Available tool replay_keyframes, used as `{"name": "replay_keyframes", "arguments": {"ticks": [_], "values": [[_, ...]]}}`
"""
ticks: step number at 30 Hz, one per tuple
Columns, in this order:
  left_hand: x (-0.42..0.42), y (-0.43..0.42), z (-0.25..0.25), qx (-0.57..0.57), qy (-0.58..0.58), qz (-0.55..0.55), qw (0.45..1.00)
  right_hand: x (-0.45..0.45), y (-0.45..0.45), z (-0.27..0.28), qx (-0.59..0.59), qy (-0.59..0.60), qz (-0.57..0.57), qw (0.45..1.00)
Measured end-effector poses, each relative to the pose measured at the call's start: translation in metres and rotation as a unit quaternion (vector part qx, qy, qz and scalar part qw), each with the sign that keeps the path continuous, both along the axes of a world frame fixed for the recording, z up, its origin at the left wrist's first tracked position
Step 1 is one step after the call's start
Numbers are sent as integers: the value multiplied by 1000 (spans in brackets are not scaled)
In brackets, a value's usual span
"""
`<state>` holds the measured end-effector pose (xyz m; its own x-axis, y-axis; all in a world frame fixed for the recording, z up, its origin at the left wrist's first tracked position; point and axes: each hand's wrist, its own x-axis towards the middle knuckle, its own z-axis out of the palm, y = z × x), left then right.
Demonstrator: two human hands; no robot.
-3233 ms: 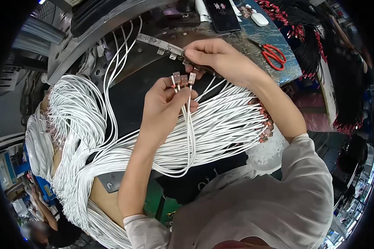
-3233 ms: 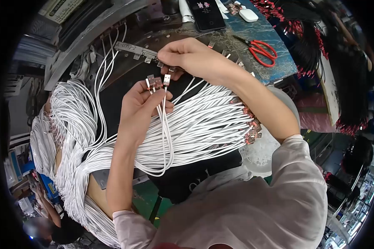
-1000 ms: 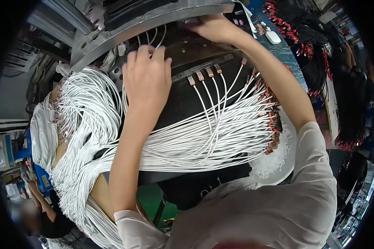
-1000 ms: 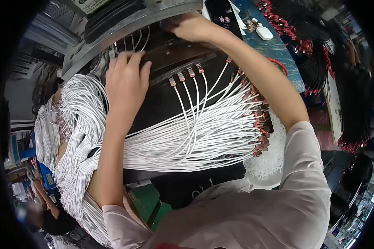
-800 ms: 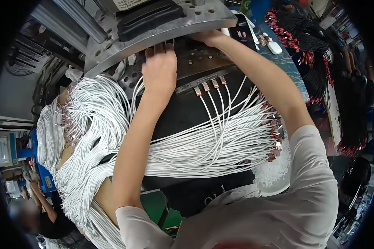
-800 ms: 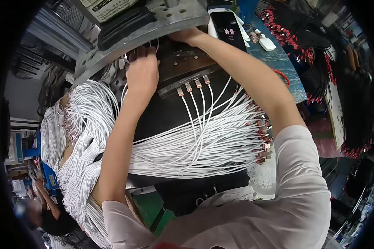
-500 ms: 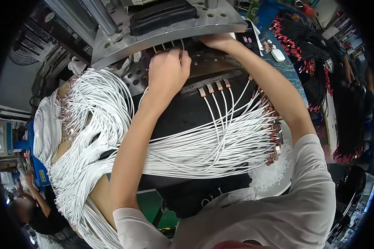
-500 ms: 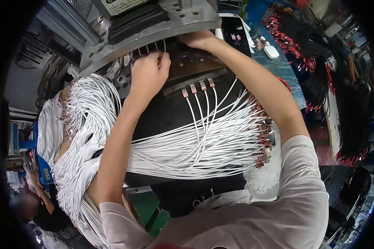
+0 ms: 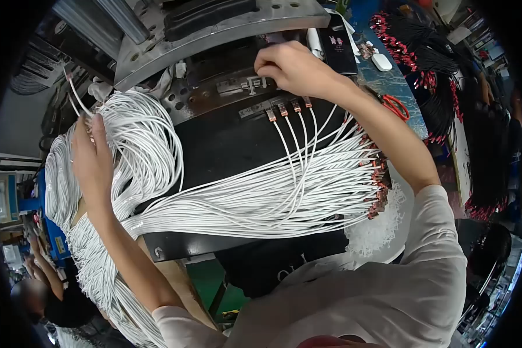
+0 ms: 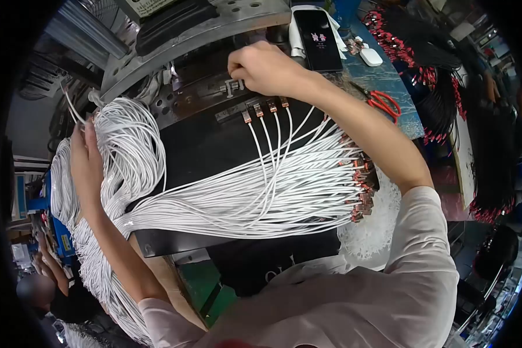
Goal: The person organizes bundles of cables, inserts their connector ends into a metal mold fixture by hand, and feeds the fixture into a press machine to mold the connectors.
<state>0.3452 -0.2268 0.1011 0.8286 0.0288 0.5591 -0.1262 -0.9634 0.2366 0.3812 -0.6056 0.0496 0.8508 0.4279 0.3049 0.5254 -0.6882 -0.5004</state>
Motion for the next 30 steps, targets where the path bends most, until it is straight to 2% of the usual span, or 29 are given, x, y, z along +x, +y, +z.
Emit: {"name": "replay_keyframes", "arguments": {"ticks": [1,2,3,4,5,6,7,8,9,11,12,15,16,17,19,21,22,23,25,27,28,30], "values": [[-7,-1,-1,35,-34,-4,999,-2,4,2,-21,-38,-16,999],[-18,-5,-2,68,-76,-8,995,-14,-6,11,-18,-137,26,990],[-31,-15,-3,100,-117,-10,988,-35,-20,35,-11,-63,48,997],[-55,-33,-14,-5,-67,-82,994,-49,-47,47,31,99,97,990],[-78,-58,-25,-110,-15,-153,982,-56,-78,57,84,330,140,930],[-96,-84,-23,-112,90,-223,964,-57,-89,57,18,324,101,940],[-102,-112,-34,-70,76,-291,951,-58,-95,56,-49,321,63,944],[-105,-138,-38,-60,93,-341,933,-57,-92,33,-89,156,37,983],[-103,-161,-46,-60,85,-385,917,-53,-92,8,-144,-6,23,989],[-100,-196,-62,-43,119,-403,906,-53,-78,-12,-222,-68,1,973],[-99,-207,-66,-21,137,-392,910,-52,-72,-17,-222,-51,-13,974],[-85,-219,-68,6,189,-381,905,-60,-65,-8,-121,79,-41,989],[-81,-220,-68,8,209,-379,901,-61,-58,-1,-92,101,-16,990],[-79,-221,-69,14,193,-368,909,-56,-53,-7,-65,119,26,990],[-74,-221,-66,30,159,-350,923,-39,-44,-13,30,264,23,964],[-77,-216,-58,-1,126,-351,928,-23,-40,2,60,293,8,954],[-74,-213,-57,-10,127,-355,926,-15,-35,6,93,255,-4,962],[-72,-210,-56,-19,129,-361,924,2,-32,-6,186,256,-6,948],[-28,-210,-63,-29,53,-350,935,44,-21,-15,94,48,-65,992],[26,-203,-69,-10,32,-346,938,80,-13,-12,96,-7,-116,989],[47,-200,-71,4,31,-334,942,97,-15,-15,122,-38,-95,987],[61,-194,-64,34,101,-282,953,117,-19,-17,194,-91,-28,976]]}}
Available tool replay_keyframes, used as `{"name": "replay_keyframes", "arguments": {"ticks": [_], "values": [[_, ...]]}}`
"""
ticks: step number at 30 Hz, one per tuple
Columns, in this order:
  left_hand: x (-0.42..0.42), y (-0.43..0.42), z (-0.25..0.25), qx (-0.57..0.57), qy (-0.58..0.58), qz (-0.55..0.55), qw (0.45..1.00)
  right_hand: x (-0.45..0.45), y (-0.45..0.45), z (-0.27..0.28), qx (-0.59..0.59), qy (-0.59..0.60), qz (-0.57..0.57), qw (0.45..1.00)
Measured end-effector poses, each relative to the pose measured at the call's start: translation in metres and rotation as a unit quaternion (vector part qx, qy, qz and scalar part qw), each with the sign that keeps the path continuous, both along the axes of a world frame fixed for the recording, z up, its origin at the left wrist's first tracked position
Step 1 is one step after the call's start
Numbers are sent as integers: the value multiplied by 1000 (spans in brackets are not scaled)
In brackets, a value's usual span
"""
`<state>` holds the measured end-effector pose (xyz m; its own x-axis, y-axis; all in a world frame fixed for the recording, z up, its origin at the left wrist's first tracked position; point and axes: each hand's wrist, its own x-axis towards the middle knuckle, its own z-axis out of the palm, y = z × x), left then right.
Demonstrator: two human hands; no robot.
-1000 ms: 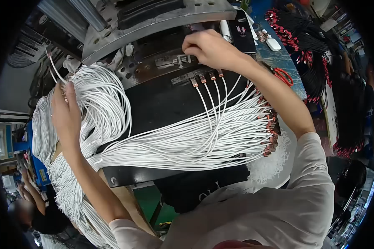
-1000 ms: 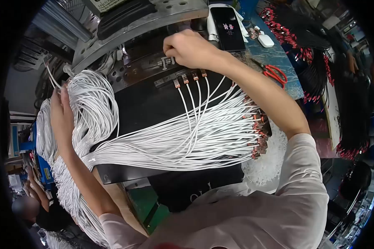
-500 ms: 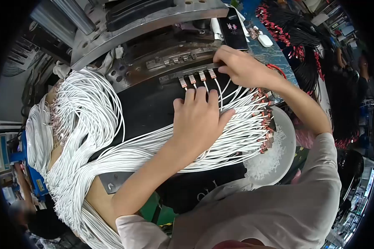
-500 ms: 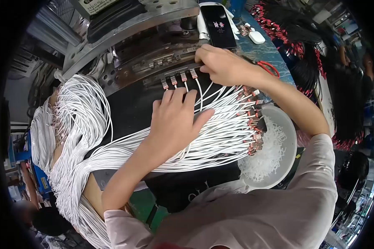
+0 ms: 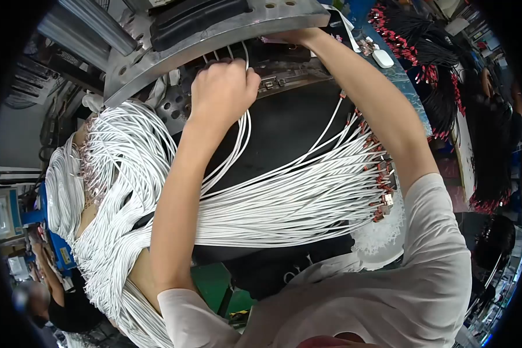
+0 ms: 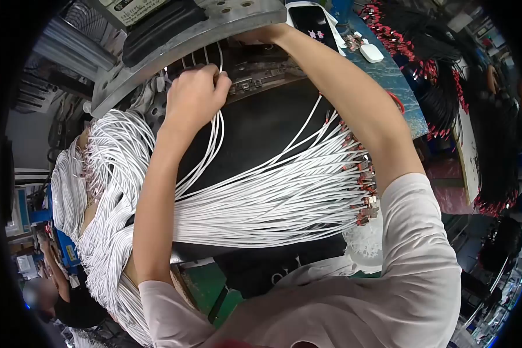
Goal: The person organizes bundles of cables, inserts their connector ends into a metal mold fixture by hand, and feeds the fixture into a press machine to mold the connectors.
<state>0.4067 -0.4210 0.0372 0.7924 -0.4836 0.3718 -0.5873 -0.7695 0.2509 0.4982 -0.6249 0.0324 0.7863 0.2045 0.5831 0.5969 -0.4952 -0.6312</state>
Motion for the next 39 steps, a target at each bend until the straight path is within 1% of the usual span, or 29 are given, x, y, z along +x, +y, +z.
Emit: {"name": "replay_keyframes", "arguments": {"ticks": [2,5,7,8,10,11,12,14,15,16,17,18,19,20,21,22,23,24,25,26,27,28,29,30,31,33,34,36,39], "values": [[7,5,1,38,16,29,999,15,-2,-4,119,-18,126,985],[15,11,-6,46,13,23,999,27,-3,-6,305,20,349,886],[19,10,-5,27,17,13,999,23,4,3,337,36,417,843],[21,8,-6,23,20,18,999,16,8,6,323,-19,370,871],[22,4,-9,16,27,27,999,22,2,-5,116,-114,213,963],[23,5,-11,34,28,29,999,25,-3,-14,8,-159,127,979],[25,8,-14,52,28,31,998,29,-10,-23,-100,-202,37,974],[18,11,-14,65,-2,30,997,30,-15,-34,-307,-272,-142,901],[11,12,-12,60,-33,26,997,-1,-4,-3,-308,-83,-124,940],[3,13,-11,56,-63,23,996,-43,11,28,-299,110,-100,942],[-14,18,-3,44,-89,15,995,-66,1,6,-219,94,-53,970],[-39,25,8,32,-113,6,993,-124,10,43,-115,242,38,963],[-65,32,16,-31,-107,-17,994,-165,4,35,-80,132,123,980],[-95,40,25,-95,-101,-38,990,-217,1,61,-89,243,201,945],[-133,50,39,-170,39,-40,984,-255,-4,56,-7,286,330,900],[-168,70,45,-228,180,-74,954,-284,-5,39,42,330,475,815],[-199,95,36,-328,346,-152,866,-312,-6,22,77,393,597,695],[-224,114,8,-454,461,-239,724,-345,-10,-14,98,475,610,627],[-249,131,-29,-490,574,-285,590,-379,-13,-48,119,551,614,552],[-277,145,-55,-506,639,-261,518,-413,-9,-68,161,632,434,621],[-311,153,-72,-523,658,-157,518,-448,-2,-82,193,685,235,662],[-336,154,-82,-520,657,-29,545,-475,3,-96,215,707,26,673],[-359,157,-108,-518,629,64,576,-488,3,-115,227,697,-184,654],[-367,162,-138,-611,605,47,509,-490,0,-142,413,595,-169,668],[-373,167,-163,-695,572,30,435,-492,-3,-171,581,466,-148,651],[-374,160,-191,-704,482,185,488,-519,-19,-239,465,479,-193,719],[-367,153,-192,-700,429,259,509,-513,-15,-238,503,460,-200,704],[-350,130,-175,-721,380,306,492,-498,-6,-235,575,415,-211,673],[-354,127,-171,-724,378,313,485,-509,-17,-234,554,473,-205,653]]}}
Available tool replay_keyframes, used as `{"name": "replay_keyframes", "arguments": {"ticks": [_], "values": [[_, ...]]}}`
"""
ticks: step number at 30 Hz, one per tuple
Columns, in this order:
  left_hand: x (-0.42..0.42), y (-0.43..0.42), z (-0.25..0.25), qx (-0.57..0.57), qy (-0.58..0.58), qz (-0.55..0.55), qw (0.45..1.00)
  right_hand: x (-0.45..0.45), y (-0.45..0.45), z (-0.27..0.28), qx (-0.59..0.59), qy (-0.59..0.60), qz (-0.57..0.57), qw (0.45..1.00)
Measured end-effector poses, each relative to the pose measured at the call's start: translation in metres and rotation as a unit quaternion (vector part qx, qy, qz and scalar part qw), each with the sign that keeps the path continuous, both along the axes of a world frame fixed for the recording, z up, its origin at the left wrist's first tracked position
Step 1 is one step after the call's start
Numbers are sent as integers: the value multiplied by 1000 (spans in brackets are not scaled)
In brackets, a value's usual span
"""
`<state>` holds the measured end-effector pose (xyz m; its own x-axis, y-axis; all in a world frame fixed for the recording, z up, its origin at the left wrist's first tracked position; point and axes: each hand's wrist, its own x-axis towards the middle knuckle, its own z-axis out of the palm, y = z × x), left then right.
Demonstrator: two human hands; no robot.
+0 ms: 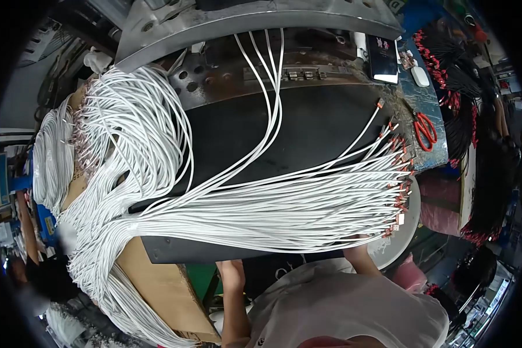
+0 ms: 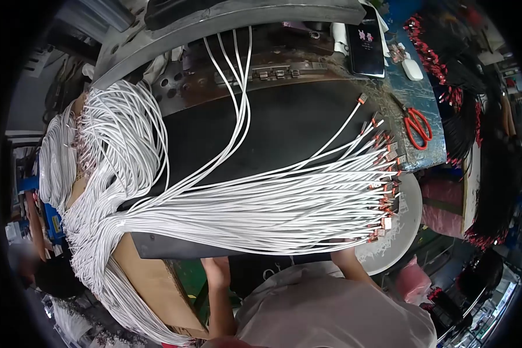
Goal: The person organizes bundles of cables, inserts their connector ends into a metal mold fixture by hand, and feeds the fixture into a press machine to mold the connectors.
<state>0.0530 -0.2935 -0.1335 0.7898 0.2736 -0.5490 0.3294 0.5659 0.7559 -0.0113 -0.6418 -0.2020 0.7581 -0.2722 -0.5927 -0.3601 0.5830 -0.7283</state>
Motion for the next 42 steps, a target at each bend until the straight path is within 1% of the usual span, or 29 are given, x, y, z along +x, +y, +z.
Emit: {"name": "replay_keyframes", "arguments": {"ticks": [5,8,9,11,12,13,14,15,16,17,18,19,20,21,22,24,26,27,28,29,30,32,33,35,36,37,38,39,42], "values": [[2,4,-4,32,25,-39,998,-4,-14,-7,-45,-1,76,996],[7,3,2,43,93,-19,995,3,-26,-10,28,-47,84,995],[2,7,-12,27,34,-51,998,3,-30,-12,50,-61,88,993],[3,7,-10,18,28,-75,997,6,-33,-14,-20,-40,94,995],[2,9,-11,4,23,-103,994,7,-42,-9,-69,-25,142,987],[2,11,0,-29,96,-139,985,14,-51,3,-159,-3,219,963],[5,14,19,-62,168,-176,968,21,-57,20,-248,15,317,916],[13,23,49,-105,145,-286,941,29,-64,41,-276,34,373,885],[33,32,100,-17,121,-429,895,37,-67,73,-236,97,386,886],[48,51,137,68,21,-485,872,46,-65,97,-212,56,473,854],[61,74,168,156,-76,-531,829,56,-70,122,-292,16,635,715],[81,93,199,248,-101,-481,835,70,-64,153,-295,67,757,579],[107,111,221,337,-126,-426,830,76,-63,165,-213,-17,808,550],[138,128,225,444,-159,-336,816,99,-35,202,-172,-41,852,493],[176,140,229,647,-289,-248,661,120,-8,235,-186,-131,876,426],[239,173,214,789,-334,-196,478,148,52,297,-298,-284,790,454],[268,181,198,744,-148,-395,519,184,106,312,-407,-465,633,466],[278,183,188,731,-116,-429,518,205,137,314,-465,-505,559,465],[282,185,185,714,-81,-465,517,226,170,315,-489,-518,500,492],[280,183,193,715,-100,-479,500,245,201,310,-497,-544,432,520],[282,182,198,729,-57,-496,468,262,231,316,-530,-535,408,517],[286,189,242,680,-8,-556,478,297,277,307,-599,-547,310,496],[284,196,266,689,13,-544,478,313,287,299,-652,-528,280,466],[281,222,316,706,47,-525,473,340,285,266,-643,-472,296,525],[271,223,363,699,84,-526,478,353,282,247,-636,-446,305,552],[263,234,395,725,74,-489,480,363,280,224,-614,-439,298,584],[253,238,431,702,63,-479,523,365,279,206,-592,-428,294,616],[247,243,466,707,45,-470,527,364,282,204,-598,-425,282,619],[218,262,541,771,-86,-295,558,366,283,199,-585,-446,272,620]]}}
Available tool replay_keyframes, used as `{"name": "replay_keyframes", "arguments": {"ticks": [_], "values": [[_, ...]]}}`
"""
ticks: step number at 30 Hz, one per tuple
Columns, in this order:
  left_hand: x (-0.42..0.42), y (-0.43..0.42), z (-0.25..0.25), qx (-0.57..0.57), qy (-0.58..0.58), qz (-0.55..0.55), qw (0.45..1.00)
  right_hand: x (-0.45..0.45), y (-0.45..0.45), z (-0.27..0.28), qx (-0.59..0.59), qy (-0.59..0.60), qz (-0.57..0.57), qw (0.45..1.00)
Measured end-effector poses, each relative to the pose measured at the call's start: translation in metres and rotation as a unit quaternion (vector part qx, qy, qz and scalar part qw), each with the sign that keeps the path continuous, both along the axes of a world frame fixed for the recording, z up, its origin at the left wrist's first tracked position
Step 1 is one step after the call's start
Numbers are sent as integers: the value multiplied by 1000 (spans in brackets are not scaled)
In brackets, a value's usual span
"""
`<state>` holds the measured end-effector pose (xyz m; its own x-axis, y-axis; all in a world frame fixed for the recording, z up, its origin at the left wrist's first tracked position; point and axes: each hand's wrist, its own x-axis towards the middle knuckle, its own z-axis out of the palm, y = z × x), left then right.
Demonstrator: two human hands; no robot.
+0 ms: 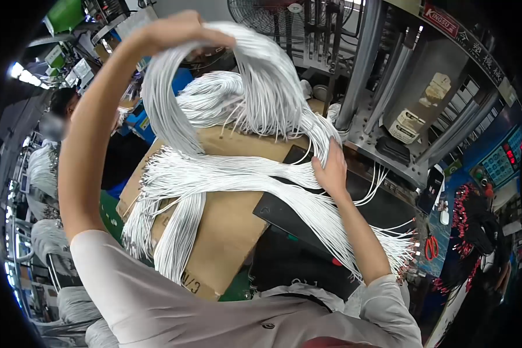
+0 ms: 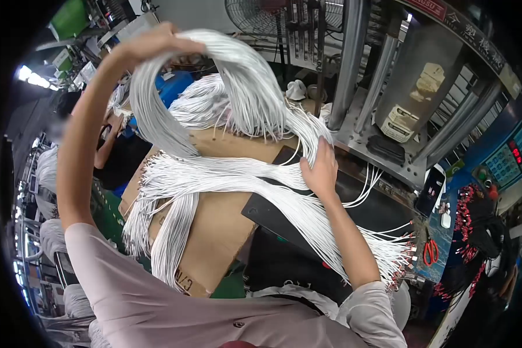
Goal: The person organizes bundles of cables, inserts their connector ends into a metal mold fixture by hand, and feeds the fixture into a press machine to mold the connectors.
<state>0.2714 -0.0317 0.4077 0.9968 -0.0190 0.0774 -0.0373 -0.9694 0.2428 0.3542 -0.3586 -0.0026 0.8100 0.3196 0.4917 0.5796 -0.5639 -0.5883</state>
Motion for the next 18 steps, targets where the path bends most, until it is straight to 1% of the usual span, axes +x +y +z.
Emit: {"name": "replay_keyframes", "arguments": {"ticks": [1,2,3,4,6,9,10,12,13,14,16,18], "values": [[-5,19,21,-28,-38,52,998,-4,0,9,-7,1,0,1000],[-11,30,40,-57,-74,102,990,-7,-2,5,-1,5,5,1000],[-28,2,57,-167,-145,157,963,-5,-2,2,6,5,7,1000],[-28,7,66,-254,-179,151,938,-2,-2,3,14,4,9,1000],[-26,32,79,-422,-238,134,864,-1,-2,4,28,4,16,999],[-18,89,88,-504,-310,50,805,-1,-5,1,39,2,22,999],[-13,114,98,-450,-369,64,811,-1,-5,0,42,0,27,999],[-3,170,121,-334,-480,91,806,0,-6,-1,49,-3,35,998],[2,172,126,-274,-530,104,796,0,-6,-2,49,-6,29,998],[2,174,139,-268,-536,58,798,0,-5,-3,48,-2,25,999],[1,169,152,-137,-569,73,808,-2,-5,0,45,9,17,999],[3,169,159,-3,-590,89,802,-2,-5,-1,42,16,10,999]]}}
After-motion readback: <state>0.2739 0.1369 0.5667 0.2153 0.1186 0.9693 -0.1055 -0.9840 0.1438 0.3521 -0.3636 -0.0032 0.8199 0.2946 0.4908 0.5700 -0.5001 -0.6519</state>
